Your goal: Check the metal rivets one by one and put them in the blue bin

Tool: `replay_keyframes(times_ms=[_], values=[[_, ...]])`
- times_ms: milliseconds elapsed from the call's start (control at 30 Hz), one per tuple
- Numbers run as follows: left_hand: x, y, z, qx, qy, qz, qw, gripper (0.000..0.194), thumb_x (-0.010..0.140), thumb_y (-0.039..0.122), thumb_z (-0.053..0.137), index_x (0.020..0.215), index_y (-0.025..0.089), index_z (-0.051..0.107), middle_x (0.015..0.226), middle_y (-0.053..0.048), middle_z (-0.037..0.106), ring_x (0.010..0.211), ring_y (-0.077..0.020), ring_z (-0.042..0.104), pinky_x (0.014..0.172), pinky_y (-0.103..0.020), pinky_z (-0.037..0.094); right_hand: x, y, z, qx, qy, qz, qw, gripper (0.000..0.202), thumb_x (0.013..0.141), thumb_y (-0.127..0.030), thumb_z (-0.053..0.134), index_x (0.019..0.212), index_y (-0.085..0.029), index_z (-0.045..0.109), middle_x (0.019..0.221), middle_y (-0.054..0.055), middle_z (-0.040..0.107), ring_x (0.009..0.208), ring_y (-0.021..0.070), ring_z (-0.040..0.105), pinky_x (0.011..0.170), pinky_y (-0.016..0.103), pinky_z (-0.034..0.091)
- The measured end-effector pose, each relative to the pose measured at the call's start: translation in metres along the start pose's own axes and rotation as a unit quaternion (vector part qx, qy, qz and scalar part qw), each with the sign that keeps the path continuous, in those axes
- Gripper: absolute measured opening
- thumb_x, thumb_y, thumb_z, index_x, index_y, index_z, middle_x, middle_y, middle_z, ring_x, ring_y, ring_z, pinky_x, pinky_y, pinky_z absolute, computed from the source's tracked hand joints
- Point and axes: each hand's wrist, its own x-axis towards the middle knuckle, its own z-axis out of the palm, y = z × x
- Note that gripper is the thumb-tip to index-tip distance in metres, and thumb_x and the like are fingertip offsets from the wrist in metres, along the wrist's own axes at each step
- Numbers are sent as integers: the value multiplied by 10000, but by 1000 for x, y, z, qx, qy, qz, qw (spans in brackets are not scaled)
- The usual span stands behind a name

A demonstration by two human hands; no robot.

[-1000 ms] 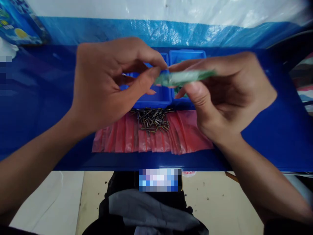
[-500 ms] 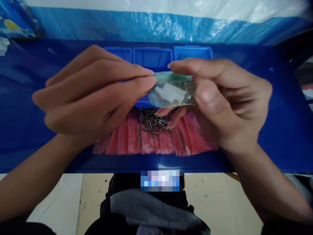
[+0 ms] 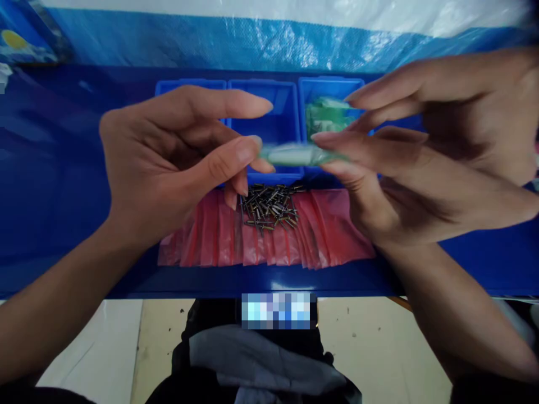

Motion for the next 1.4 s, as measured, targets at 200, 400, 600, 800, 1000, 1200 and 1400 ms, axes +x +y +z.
replay_keyframes(times_ms=[200,400,600,800,1000,1200,1400], values=[[2,-18,-13,170,51,115,977,229,1030,237,711,1257,226,739,948,58,799,833,-98,772,784,-276,685,7,37,-2,25,135,5,991,312,934,-372,772,1245,-393,784,845,14,734,713,249,678,623,388,516],[15,-43,-34,324,-11,309,894,256,1001,167,697,1241,252,721,1016,33,786,913,-149,734,858,-335,639,25,96,-20,-77,-19,-23,997,258,826,-541,832,1037,-393,840,765,28,752,552,192,525,602,411,457],[21,-52,-36,365,-112,313,870,217,1055,269,626,1254,258,711,1266,-15,762,1187,-234,719,1026,-442,642,22,87,-18,-182,-63,-97,977,288,896,-488,791,1164,-389,828,1351,97,744,1248,397,659,1069,647,482],[20,-50,-39,370,-139,292,871,211,1058,328,630,1221,241,733,1325,-23,746,1235,-260,733,1039,-495,651,22,79,-24,-98,-150,-51,983,216,971,-409,735,1176,-415,804,1235,-1,819,1173,277,788,1065,504,607],[15,-44,-43,388,-179,284,858,344,1098,450,575,1317,212,691,1420,-5,703,1387,-219,664,1158,-470,607,19,67,-27,-182,-163,-111,963,389,968,-531,727,1326,-379,754,1407,44,746,1334,378,684,1167,612,505],[12,-42,-44,380,-178,321,849,330,1062,361,655,1325,168,703,1380,-84,732,1363,-263,686,1111,-475,643,3,21,-11,-60,-224,-237,943,237,1012,-270,733,1244,-236,763,1099,53,809,993,182,769,899,342,642],[13,-46,-44,379,-153,336,849,314,1049,356,680,1320,201,707,1351,-68,752,1320,-244,717,1096,-422,658,-15,13,12,-128,-327,-293,889,180,1070,-166,601,1189,-145,733,1118,98,763,976,207,755,798,332,629]])
